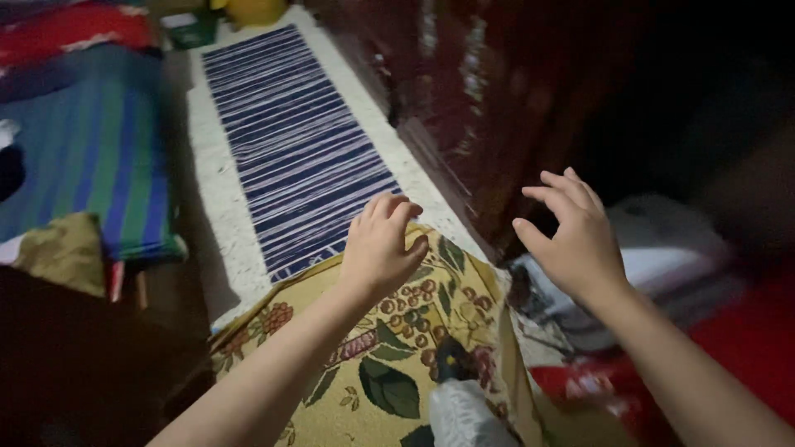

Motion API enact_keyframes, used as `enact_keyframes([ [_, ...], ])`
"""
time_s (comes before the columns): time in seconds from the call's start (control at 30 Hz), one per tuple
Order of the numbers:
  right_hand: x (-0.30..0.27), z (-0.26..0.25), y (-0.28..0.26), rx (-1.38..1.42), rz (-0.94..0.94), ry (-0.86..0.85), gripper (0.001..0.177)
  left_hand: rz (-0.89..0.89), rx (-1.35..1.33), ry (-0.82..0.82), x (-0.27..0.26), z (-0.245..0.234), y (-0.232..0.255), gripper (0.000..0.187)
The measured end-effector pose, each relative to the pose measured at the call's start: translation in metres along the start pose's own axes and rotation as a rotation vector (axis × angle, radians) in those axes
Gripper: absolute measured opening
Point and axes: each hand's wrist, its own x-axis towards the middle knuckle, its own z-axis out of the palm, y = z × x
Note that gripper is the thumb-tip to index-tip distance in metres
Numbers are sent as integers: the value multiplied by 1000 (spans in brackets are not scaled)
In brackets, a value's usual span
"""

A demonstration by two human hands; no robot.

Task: Fold laundry on a bed and stack the folded items.

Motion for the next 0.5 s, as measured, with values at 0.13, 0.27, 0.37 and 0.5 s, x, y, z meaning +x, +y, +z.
enact_keyframes([
  [0.13,59,49,-11,51,-42,-42,44,-4,89,116,20,-7,-56,47],
  [0.27,130,97,-17,65,-106,-59,44,-51,99,151,59,-20,-108,41],
  [0.37,195,130,-24,114,-142,-88,44,-107,110,197,103,-33,-148,42],
  [0.5,274,163,-47,121,-170,-139,44,-187,150,186,154,-56,-193,39],
])
